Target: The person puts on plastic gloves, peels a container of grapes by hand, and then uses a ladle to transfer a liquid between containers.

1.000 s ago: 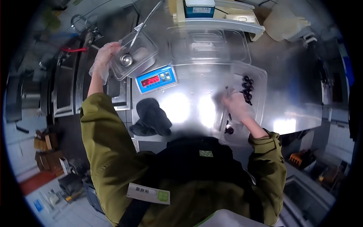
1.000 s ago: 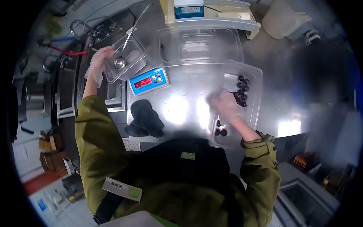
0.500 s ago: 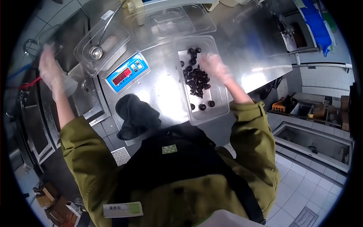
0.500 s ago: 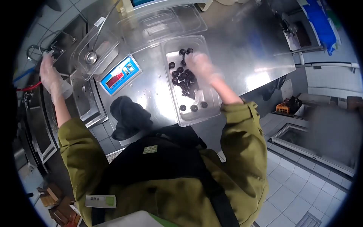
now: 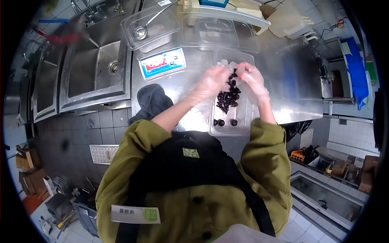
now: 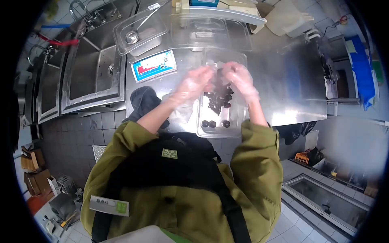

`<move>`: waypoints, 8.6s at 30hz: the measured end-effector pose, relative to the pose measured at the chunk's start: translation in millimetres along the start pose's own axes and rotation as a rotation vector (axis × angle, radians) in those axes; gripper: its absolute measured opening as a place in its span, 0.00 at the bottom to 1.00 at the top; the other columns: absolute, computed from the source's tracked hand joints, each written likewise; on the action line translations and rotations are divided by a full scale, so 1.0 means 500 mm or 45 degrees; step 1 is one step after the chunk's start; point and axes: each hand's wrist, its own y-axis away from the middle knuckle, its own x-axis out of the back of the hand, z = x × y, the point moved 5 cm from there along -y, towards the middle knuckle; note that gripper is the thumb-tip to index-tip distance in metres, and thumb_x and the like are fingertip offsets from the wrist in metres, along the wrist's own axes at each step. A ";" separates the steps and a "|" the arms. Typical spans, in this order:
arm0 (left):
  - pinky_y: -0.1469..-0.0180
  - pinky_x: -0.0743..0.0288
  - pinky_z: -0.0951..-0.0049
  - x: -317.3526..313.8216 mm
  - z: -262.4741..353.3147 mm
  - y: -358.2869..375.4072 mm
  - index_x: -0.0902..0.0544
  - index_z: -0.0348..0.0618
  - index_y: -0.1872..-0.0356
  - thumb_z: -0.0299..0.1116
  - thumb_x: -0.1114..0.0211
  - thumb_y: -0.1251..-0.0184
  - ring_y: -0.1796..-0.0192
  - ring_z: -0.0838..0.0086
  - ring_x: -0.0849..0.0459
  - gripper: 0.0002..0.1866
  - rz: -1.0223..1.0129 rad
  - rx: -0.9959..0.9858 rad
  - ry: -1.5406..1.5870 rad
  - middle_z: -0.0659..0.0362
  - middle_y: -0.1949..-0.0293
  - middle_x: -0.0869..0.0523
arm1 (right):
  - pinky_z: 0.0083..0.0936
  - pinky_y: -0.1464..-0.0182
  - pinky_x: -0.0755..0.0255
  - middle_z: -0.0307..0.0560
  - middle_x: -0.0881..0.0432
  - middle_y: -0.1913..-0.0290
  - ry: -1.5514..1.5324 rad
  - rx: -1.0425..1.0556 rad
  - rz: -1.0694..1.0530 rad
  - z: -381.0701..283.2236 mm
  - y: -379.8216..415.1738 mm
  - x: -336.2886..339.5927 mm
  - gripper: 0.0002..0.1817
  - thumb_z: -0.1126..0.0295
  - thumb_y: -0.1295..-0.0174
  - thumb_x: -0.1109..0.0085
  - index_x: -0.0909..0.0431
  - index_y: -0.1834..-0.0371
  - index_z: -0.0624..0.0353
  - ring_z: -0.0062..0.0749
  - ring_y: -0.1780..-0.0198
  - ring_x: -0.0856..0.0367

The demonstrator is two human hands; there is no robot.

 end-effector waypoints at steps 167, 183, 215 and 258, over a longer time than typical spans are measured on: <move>0.55 0.27 0.75 -0.084 -0.011 -0.002 0.41 0.44 0.33 0.24 0.39 0.41 0.60 0.75 0.21 0.33 -0.746 0.088 -0.646 0.58 0.61 0.17 | 0.31 0.67 0.28 0.46 0.22 0.69 0.994 0.512 0.107 -0.090 0.203 -0.021 0.08 0.76 0.53 0.41 0.22 0.68 0.58 0.42 0.68 0.22; 0.55 0.32 0.81 0.345 0.325 -0.052 0.18 0.38 0.60 0.36 0.45 0.33 0.61 0.83 0.25 0.12 0.599 -0.649 -0.876 0.64 0.67 0.18 | 0.37 0.58 0.25 0.58 0.20 0.69 1.317 0.076 0.154 0.178 -0.028 -0.049 0.12 0.65 0.45 0.50 0.21 0.73 0.63 0.48 0.64 0.19; 0.59 0.30 0.82 -0.045 -0.050 -0.014 0.22 0.34 0.51 0.33 0.41 0.35 0.65 0.83 0.24 0.15 -0.175 0.137 0.013 0.63 0.65 0.18 | 0.38 0.68 0.30 0.56 0.22 0.77 0.728 0.077 0.477 -0.045 0.090 -0.025 0.09 0.68 0.48 0.42 0.25 0.79 0.63 0.48 0.72 0.21; 0.55 0.25 0.76 -0.062 -0.056 -0.009 0.26 0.37 0.54 0.32 0.39 0.37 0.63 0.75 0.21 0.14 -0.420 0.398 0.630 0.59 0.61 0.21 | 0.21 0.68 0.31 0.43 0.23 0.75 0.414 0.156 0.780 0.006 0.145 0.019 0.05 0.73 0.46 0.44 0.23 0.69 0.63 0.21 0.72 0.26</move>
